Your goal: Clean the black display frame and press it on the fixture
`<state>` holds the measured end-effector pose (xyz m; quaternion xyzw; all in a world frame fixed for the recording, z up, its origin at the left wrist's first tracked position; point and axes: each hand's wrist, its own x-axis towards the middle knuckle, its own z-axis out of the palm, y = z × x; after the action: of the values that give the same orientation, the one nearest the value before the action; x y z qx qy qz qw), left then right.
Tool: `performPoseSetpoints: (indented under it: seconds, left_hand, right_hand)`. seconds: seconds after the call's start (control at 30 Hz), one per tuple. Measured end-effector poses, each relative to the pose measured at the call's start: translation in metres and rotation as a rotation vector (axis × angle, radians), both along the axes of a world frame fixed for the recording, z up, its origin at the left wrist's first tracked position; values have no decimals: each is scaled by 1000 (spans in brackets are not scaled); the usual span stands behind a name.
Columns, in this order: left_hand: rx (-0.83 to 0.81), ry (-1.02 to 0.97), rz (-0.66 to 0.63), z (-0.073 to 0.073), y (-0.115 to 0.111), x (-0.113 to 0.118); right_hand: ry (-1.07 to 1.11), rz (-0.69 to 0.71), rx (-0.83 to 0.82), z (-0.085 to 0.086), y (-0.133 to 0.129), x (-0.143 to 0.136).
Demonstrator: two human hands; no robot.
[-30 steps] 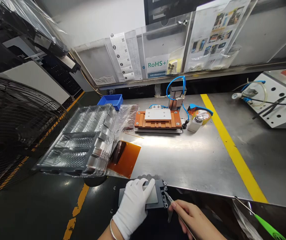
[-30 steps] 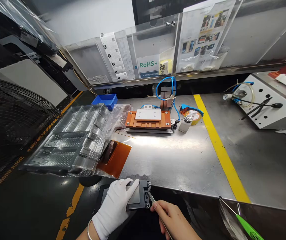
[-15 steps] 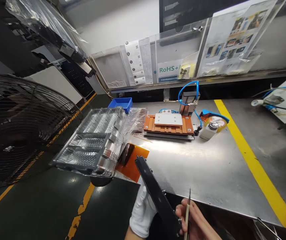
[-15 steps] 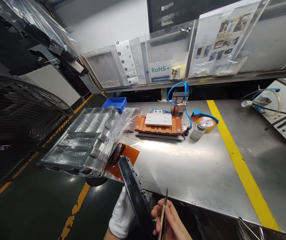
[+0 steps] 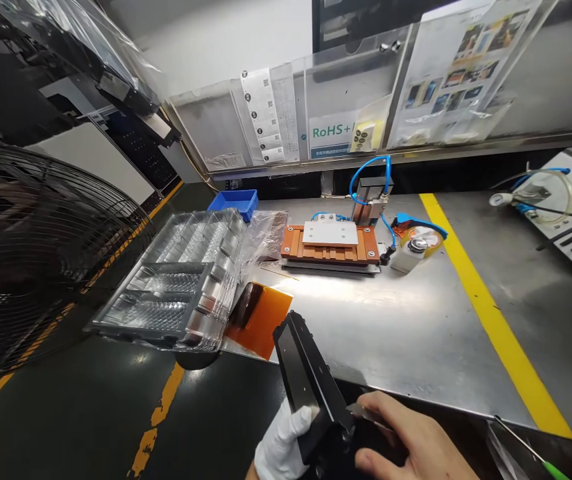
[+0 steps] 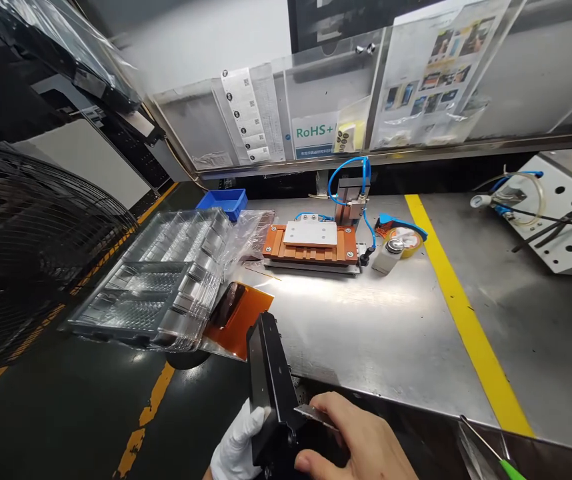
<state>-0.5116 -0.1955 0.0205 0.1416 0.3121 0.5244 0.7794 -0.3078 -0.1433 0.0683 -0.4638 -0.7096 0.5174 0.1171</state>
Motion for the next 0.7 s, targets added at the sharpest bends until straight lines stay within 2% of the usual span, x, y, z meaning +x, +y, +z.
performPoseSetpoints:
  seconds: [0.2, 0.37, 0.47, 0.7]
  left_hand:
    - [66, -39, -21, 19, 5, 7]
    - [29, 11, -28, 12, 0, 10]
    - [20, 8, -18, 7, -3, 11]
    - [-24, 26, -32, 13, -2, 15]
  right_hand:
    - [-103, 49, 100, 3, 5, -6]
    - [-152, 64, 5, 1, 2, -4]
    - [-147, 55, 1, 0, 0, -2]
    - [-114, 21, 74, -1, -3, 1]
